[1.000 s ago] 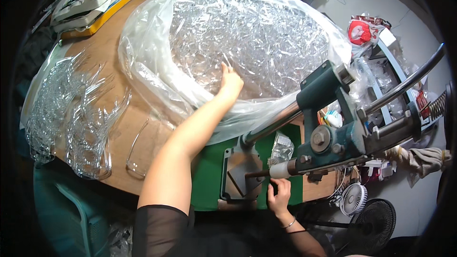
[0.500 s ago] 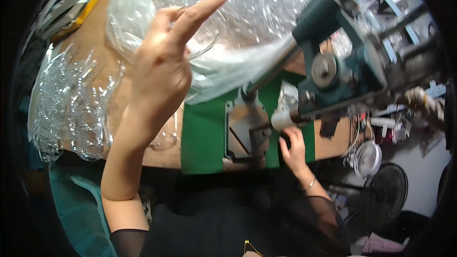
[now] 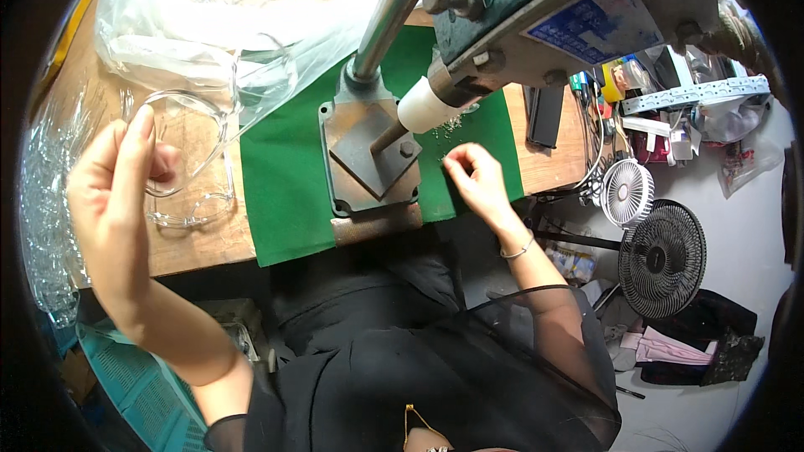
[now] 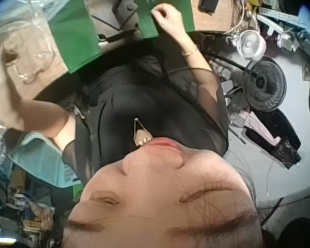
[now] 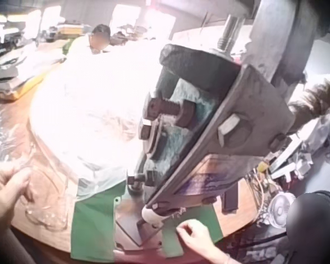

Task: The person repeatedly picks clear safety glasses from a plastic bag, places them on a green mat, and uses a vertical press tool to attach small components to the frame. The person then removes the glasses and repeats the process with new units.

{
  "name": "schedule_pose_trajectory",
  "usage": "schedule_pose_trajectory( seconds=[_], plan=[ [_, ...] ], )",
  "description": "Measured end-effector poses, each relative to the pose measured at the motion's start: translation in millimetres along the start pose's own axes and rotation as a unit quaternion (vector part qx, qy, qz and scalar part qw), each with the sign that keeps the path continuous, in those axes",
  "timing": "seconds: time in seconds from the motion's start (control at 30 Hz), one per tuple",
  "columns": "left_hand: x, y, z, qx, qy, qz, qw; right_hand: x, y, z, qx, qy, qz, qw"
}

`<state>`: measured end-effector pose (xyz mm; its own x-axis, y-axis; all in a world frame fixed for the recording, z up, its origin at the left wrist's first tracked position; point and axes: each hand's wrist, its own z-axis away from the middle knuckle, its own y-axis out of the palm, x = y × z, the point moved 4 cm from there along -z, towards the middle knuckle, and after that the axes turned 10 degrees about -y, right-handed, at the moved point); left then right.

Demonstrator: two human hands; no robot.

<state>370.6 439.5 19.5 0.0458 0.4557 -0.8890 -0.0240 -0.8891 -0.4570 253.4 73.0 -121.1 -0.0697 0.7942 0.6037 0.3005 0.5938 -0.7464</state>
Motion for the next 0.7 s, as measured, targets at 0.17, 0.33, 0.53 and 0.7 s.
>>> schedule_pose_trajectory(
  seconds=[0.17,0.33,0.53,0.7],
  plan=[
    [17.8,47.1,38.0,0.081,-0.126,0.45,0.88,-6.8,8.0,9.2,-0.023,0.027,-0.004,0.999],
    [-6.6,89.8,66.3,0.184,-0.063,0.732,0.653,-10.8,8.5,7.7,-0.002,0.006,0.03,1.0],
    [-17.8,106.2,68.9,0.138,-0.14,0.689,0.698,-14.9,5.1,7.9,0.013,0.043,-0.037,0.998],
    [-6.3,109.5,76.0,0.102,-0.063,0.587,0.801,-8.4,8.9,6.9,0.024,-0.019,0.011,0.999]
  ],
)
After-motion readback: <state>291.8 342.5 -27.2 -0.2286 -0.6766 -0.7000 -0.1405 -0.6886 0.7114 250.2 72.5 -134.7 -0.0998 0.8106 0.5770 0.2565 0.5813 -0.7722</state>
